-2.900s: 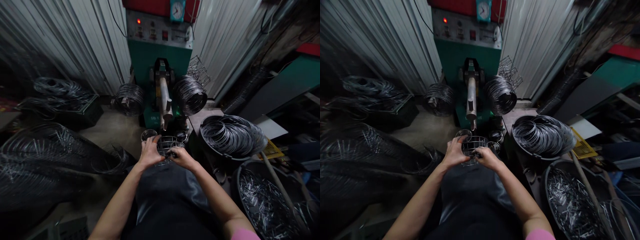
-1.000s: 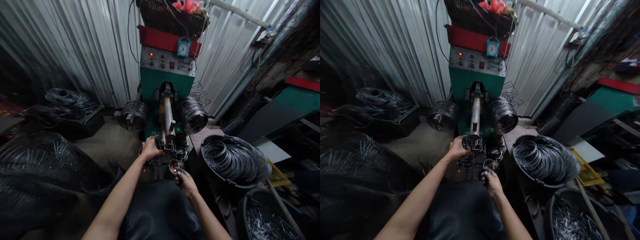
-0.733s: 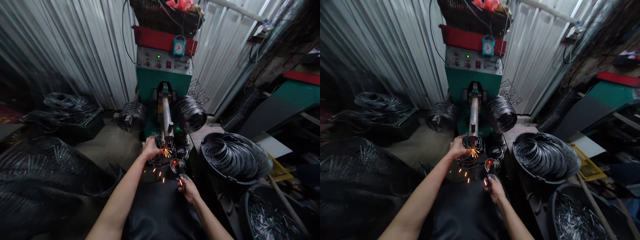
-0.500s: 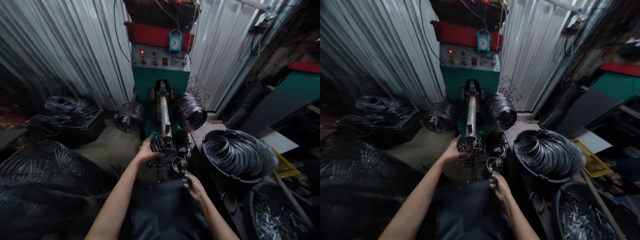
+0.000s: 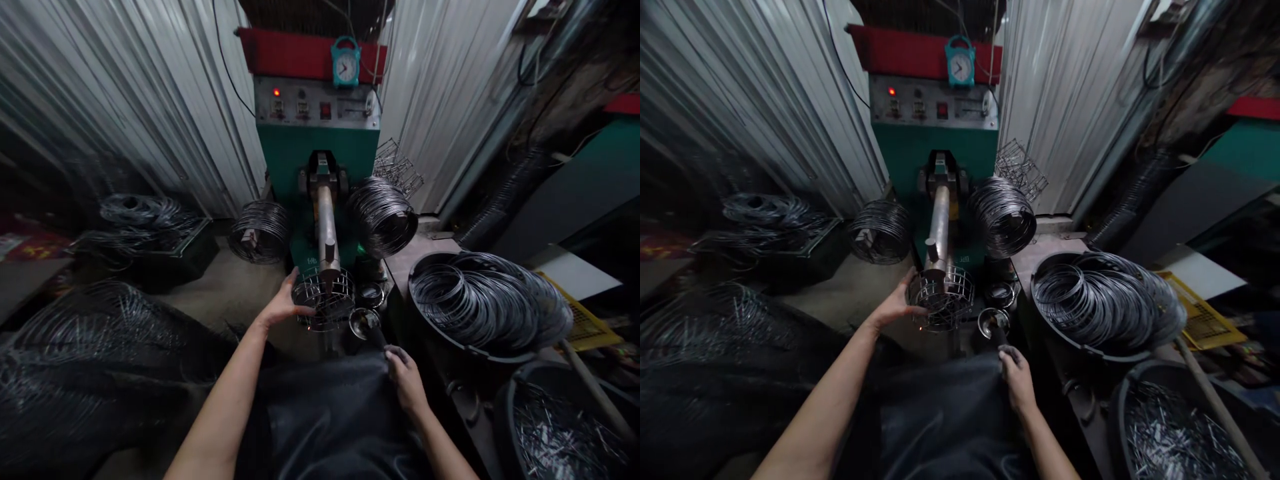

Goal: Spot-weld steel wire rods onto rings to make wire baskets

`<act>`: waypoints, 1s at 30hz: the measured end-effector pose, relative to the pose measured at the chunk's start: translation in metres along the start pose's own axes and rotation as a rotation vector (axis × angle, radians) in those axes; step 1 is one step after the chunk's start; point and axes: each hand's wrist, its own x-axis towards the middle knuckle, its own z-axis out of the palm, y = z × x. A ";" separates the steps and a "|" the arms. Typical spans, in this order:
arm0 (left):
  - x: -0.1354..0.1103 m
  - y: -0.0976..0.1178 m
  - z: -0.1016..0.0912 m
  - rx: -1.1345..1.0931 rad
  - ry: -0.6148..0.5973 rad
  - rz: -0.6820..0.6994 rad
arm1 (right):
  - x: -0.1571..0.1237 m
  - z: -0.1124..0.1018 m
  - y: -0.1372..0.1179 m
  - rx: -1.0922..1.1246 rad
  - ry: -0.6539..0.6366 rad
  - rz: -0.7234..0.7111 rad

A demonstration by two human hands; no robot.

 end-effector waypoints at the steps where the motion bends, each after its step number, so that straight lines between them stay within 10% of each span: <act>1: -0.004 -0.006 0.000 -0.022 0.003 -0.022 | -0.003 -0.005 0.009 -0.169 0.010 -0.130; 7: -0.026 -0.029 0.015 -0.179 0.200 -0.112 | -0.002 -0.020 0.032 -0.834 -0.184 -0.438; 13: -0.070 -0.008 0.014 0.144 0.168 0.096 | -0.016 0.033 -0.054 -0.957 -0.519 -0.683; 19: -0.102 0.044 0.028 0.735 0.067 0.204 | -0.026 0.096 -0.104 -1.248 -0.520 -0.634; 25: -0.101 0.071 0.046 0.898 -0.035 0.234 | -0.025 0.107 -0.090 -1.096 -0.299 -0.620; 30: -0.098 0.065 0.043 0.817 -0.047 0.201 | -0.023 0.095 -0.083 -0.849 -0.542 -0.691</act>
